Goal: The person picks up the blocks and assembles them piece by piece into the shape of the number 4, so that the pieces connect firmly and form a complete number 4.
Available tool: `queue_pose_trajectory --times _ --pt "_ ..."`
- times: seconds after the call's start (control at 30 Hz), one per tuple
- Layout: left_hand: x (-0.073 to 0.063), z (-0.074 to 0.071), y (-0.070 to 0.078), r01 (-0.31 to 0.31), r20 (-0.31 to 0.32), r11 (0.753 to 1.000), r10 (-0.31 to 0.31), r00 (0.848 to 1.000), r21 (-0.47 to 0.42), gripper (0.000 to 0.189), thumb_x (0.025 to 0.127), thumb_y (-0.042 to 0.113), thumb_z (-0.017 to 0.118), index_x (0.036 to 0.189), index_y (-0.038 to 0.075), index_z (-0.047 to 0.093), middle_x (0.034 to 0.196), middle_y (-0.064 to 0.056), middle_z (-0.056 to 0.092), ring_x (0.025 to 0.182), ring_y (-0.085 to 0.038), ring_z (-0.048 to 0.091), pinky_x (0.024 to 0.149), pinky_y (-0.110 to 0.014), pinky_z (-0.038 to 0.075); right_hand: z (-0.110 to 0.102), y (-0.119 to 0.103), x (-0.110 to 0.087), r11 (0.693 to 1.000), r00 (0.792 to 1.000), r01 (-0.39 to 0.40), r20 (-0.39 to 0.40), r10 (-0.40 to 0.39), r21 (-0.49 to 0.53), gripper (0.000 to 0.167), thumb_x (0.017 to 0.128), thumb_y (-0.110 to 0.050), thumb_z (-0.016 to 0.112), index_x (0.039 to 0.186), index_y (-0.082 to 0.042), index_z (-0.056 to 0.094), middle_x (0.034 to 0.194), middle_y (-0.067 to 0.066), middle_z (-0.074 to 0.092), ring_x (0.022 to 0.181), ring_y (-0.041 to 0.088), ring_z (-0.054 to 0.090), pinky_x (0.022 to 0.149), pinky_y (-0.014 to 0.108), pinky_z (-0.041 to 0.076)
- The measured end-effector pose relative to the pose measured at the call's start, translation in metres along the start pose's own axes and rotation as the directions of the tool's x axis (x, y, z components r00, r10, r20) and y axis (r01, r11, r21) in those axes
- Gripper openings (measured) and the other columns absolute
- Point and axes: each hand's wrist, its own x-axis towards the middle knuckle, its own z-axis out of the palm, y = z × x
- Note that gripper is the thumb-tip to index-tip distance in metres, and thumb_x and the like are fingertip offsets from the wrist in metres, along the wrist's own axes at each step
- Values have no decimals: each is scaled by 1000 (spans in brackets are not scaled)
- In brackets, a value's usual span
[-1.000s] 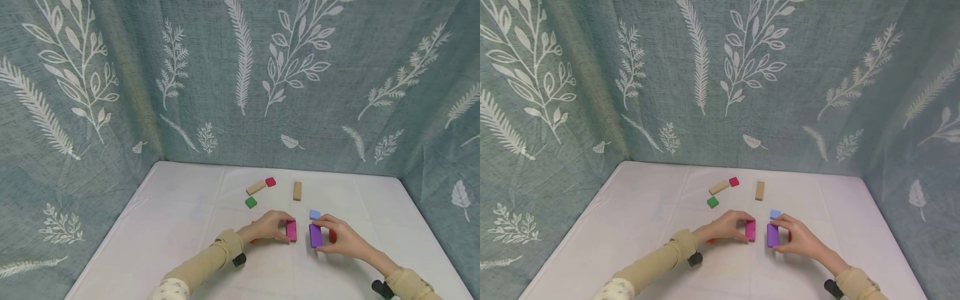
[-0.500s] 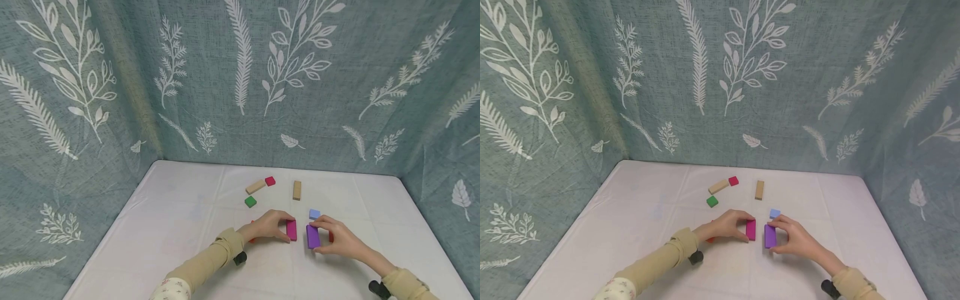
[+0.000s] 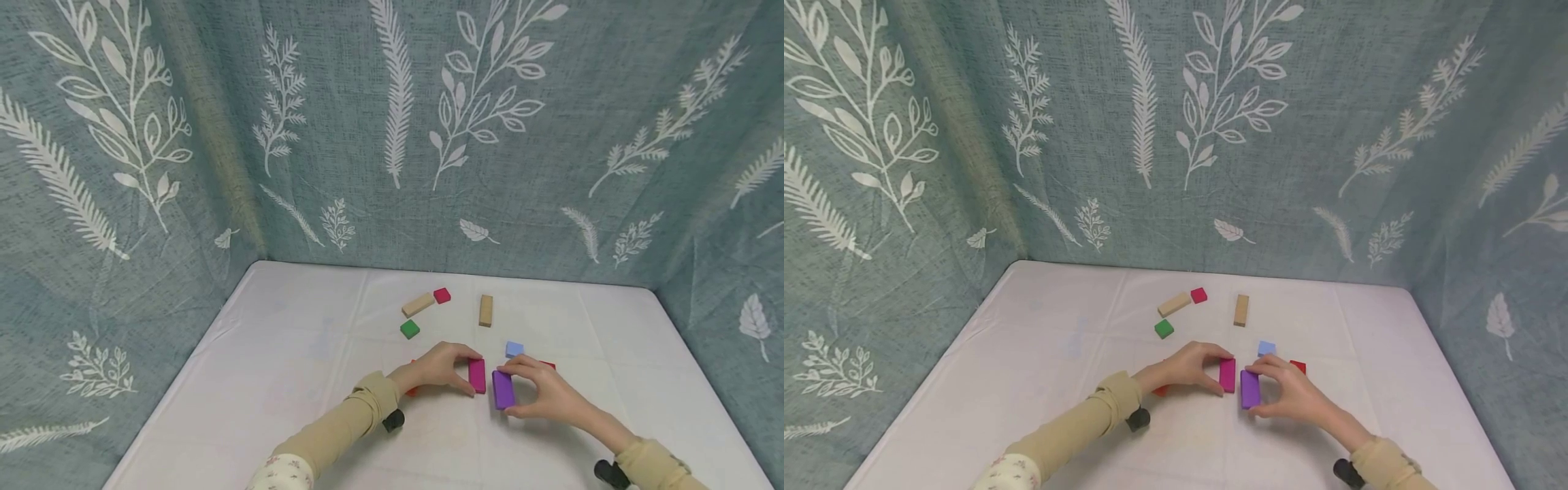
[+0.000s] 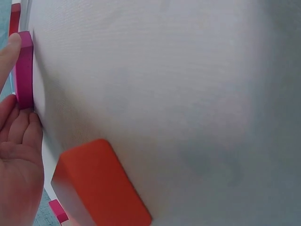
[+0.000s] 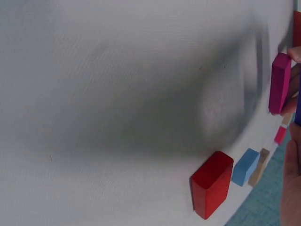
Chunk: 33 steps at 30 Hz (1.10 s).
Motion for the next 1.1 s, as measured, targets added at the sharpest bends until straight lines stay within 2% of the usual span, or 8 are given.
queue_pose_trajectory --times 0.1,0.37,0.6,0.8,1.1 --pt "0 0 -1 5 -2 1000 -5 1000 -13 63 72 27 83 129 12 58 130 2 61 124 -9 53 105 -20 40 2 -3 0 1000 1000 -20 14 20 9 58 67 -34 85 116 -10 65 114 1 61 106 26 60 87 44 53" --pt "-1 0 -2 9 0 999 -9 1000 -44 63 72 25 83 129 12 58 131 1 61 124 -10 53 104 -19 40 9 -7 0 999 1000 -15 20 14 37 58 68 -36 84 117 -12 65 113 -3 60 104 19 58 87 35 53" --pt "-1 0 -6 -13 -6 998 12 1000 -56 60 74 25 82 128 12 59 130 1 61 125 -11 53 105 -20 40 16 -10 2 998 999 -7 36 5 61 55 70 -37 83 116 -13 65 112 -8 60 104 12 57 88 33 53" --pt "-4 0 -7 -30 -33 992 26 999 -122 50 79 21 78 125 9 61 128 -3 62 124 -13 54 103 -18 41 22 -14 3 995 998 -9 61 3 102 54 72 -40 81 116 -15 65 111 -9 59 103 10 57 89 30 53" --pt "-5 -1 -7 -69 -56 990 63 996 -120 45 81 15 75 122 5 63 125 -7 64 121 -18 57 101 -18 43 31 -20 1 994 999 28 31 -31 103 55 72 -42 80 117 -15 65 113 -10 59 104 11 57 90 31 53"
